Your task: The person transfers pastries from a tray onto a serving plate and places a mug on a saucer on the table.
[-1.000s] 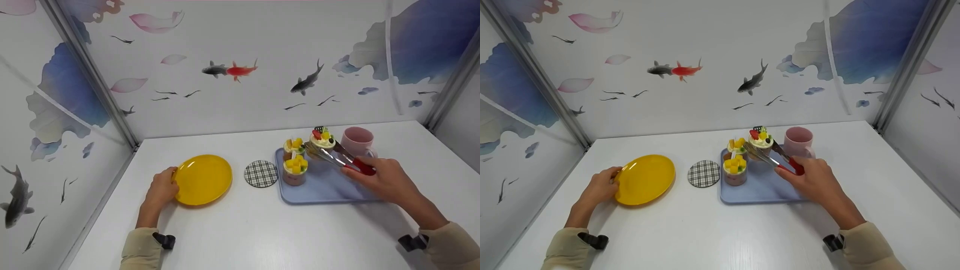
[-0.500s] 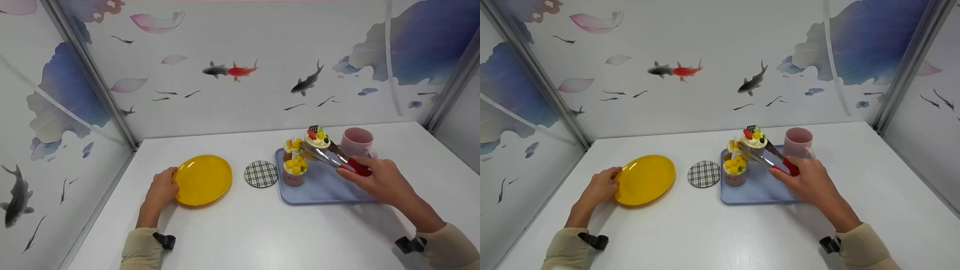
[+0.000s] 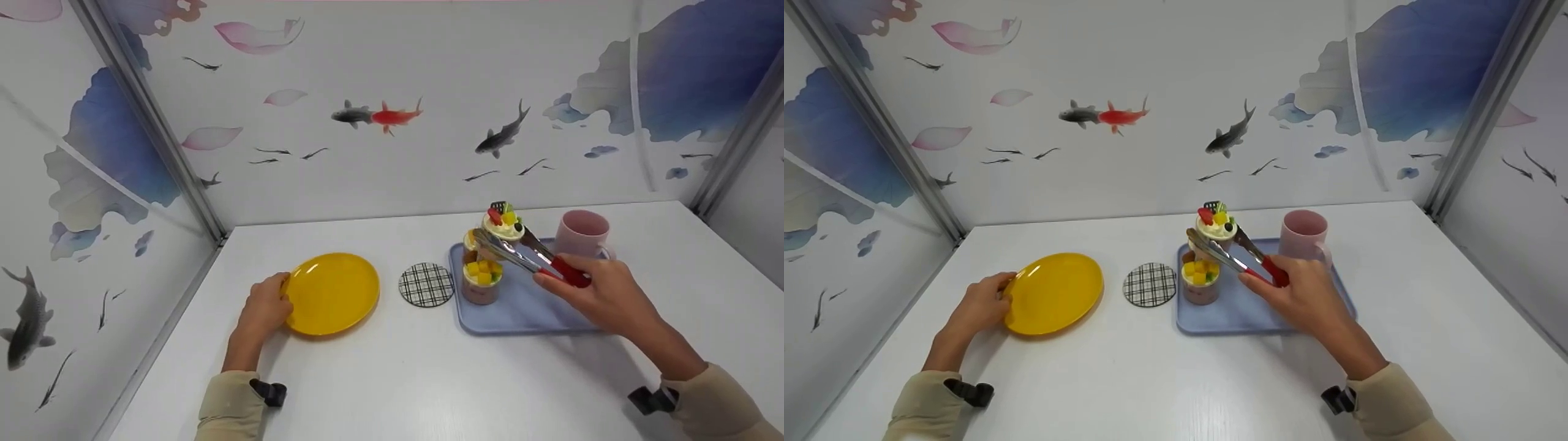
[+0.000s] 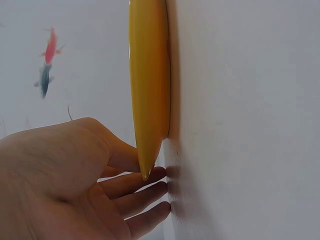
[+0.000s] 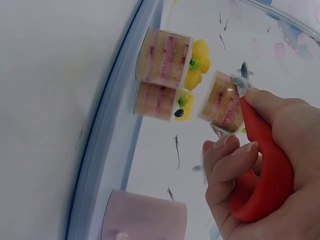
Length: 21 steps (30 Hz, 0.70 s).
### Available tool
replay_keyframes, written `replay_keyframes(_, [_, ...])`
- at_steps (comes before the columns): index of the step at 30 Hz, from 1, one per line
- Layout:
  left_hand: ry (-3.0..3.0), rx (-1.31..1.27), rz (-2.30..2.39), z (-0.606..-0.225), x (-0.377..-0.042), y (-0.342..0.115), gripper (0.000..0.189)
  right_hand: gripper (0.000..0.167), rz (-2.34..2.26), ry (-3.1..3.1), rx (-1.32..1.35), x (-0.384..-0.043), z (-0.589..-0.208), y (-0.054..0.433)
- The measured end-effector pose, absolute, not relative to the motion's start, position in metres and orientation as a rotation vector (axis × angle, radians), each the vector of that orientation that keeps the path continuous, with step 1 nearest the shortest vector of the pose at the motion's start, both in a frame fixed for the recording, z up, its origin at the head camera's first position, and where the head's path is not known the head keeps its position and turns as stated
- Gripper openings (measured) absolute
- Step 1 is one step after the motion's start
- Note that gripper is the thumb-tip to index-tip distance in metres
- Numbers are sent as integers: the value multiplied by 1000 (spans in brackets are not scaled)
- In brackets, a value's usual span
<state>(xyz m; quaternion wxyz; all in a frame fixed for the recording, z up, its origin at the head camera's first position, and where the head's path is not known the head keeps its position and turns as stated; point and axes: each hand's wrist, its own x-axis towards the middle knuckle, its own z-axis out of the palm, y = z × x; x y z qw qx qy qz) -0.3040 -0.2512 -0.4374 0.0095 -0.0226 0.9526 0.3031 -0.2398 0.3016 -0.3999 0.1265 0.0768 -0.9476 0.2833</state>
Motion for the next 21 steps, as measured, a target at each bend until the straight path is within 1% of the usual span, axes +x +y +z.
replay_keyframes(9, [3034,-17,926,-439,-305,-252,57,66,845,-2747,235,-242,-399,288])
replay_keyframes(21, [2996,-47,950,-437,-303,-252,56,61,878,-2728,286,-246,-399,265])
